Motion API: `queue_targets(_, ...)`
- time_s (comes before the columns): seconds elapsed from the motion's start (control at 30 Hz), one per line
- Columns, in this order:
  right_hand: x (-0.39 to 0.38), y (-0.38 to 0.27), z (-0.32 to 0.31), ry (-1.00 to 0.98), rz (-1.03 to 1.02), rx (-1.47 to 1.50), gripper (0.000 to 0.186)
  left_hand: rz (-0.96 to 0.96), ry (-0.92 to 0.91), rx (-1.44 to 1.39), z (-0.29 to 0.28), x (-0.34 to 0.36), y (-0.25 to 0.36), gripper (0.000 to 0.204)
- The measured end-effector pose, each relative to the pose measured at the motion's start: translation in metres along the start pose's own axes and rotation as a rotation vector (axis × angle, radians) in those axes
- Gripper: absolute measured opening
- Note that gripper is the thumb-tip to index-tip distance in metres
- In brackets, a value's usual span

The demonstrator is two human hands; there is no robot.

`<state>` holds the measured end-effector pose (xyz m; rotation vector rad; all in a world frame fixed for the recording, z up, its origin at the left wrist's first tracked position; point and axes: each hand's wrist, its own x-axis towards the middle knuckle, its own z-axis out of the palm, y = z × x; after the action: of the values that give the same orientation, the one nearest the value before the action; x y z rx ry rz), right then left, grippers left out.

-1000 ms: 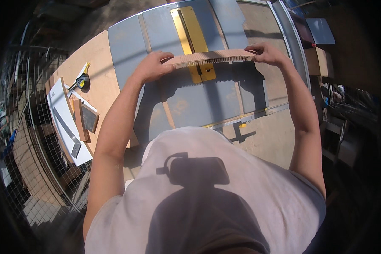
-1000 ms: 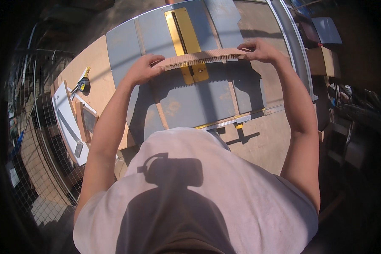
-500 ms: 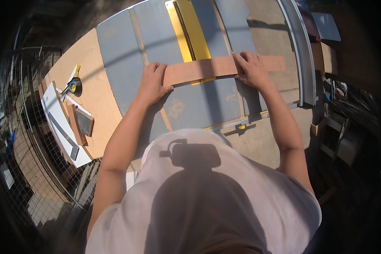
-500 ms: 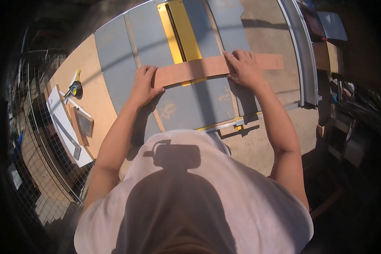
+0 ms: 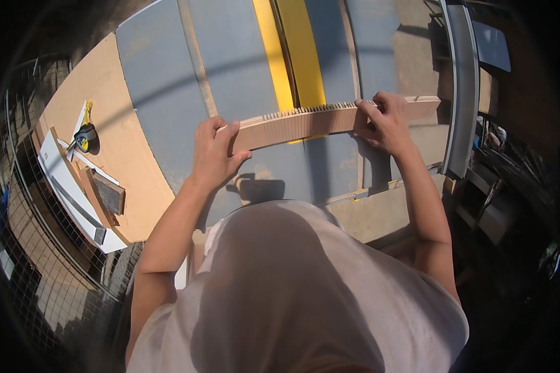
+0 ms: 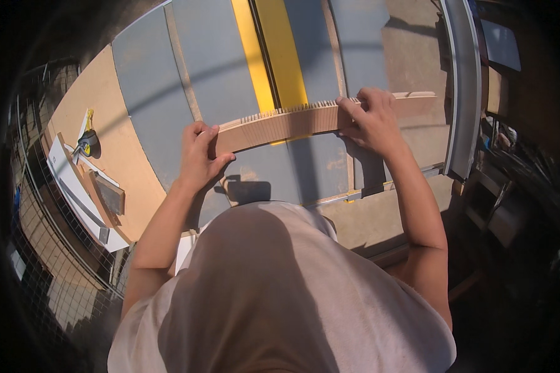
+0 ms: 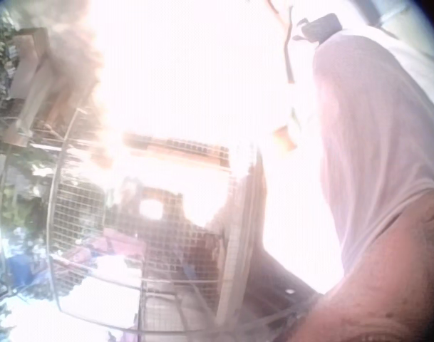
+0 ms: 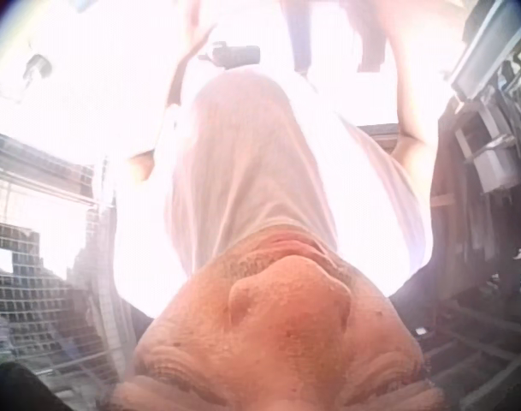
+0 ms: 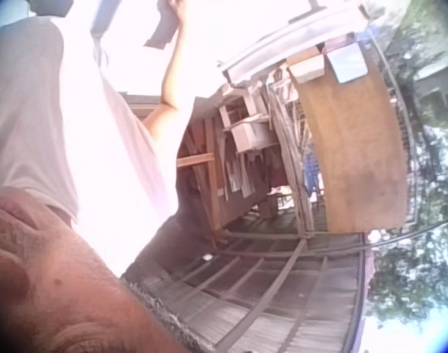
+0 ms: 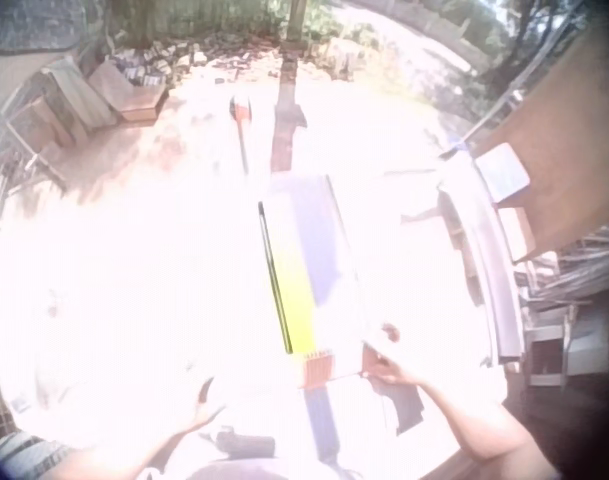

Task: The person uses a table saw to cut a long, thin piece of wood with a serrated edge. They repeatedly feed the wood through the saw blade, flipping it over between passes to cut both sides.

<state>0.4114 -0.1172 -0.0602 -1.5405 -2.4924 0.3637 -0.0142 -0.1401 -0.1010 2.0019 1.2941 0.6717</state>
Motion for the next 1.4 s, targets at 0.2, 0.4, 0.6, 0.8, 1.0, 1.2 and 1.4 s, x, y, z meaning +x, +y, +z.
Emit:
queue_targets(0.2, 0.009, 0.001, -0.003, 0.040, -0.082, -0.020, 0.086, -0.460, -0.092, -0.338, 0.012, -0.013, -0.019, 0.085)
queue_targets(0.4, 0.012, 0.000, -0.008, -0.029, -0.067, 0.011, 0.089, 0.094, 0.052, -0.020, 0.000, -0.003, -0.011, 0.088)
queue_targets(0.6, 0.013, 0.000, -0.008, -0.063, -0.061, 0.013, 0.087, 0.120, 0.050, 0.000, -0.005, -0.001, -0.010, 0.093)
queue_targets(0.8, 0.012, 0.000, -0.008, -0.043, -0.063, 0.019, 0.086, 0.123, 0.043, 0.018, -0.006, 0.003, -0.009, 0.095)
queue_targets(1.0, 0.014, 0.000, -0.010, -0.074, -0.042, 0.019, 0.086, 0.130, 0.020, 0.048, -0.009, 0.007, -0.007, 0.097)
queue_targets(1.2, 0.009, 0.001, -0.007, -0.049, -0.070, 0.001, 0.084, 0.143, 0.023, 0.033, -0.007, 0.003, -0.008, 0.101)
queue_targets(1.4, 0.010, 0.001, -0.007, -0.043, -0.073, -0.006, 0.084, 0.143, 0.039, -0.005, -0.005, 0.002, -0.010, 0.104)
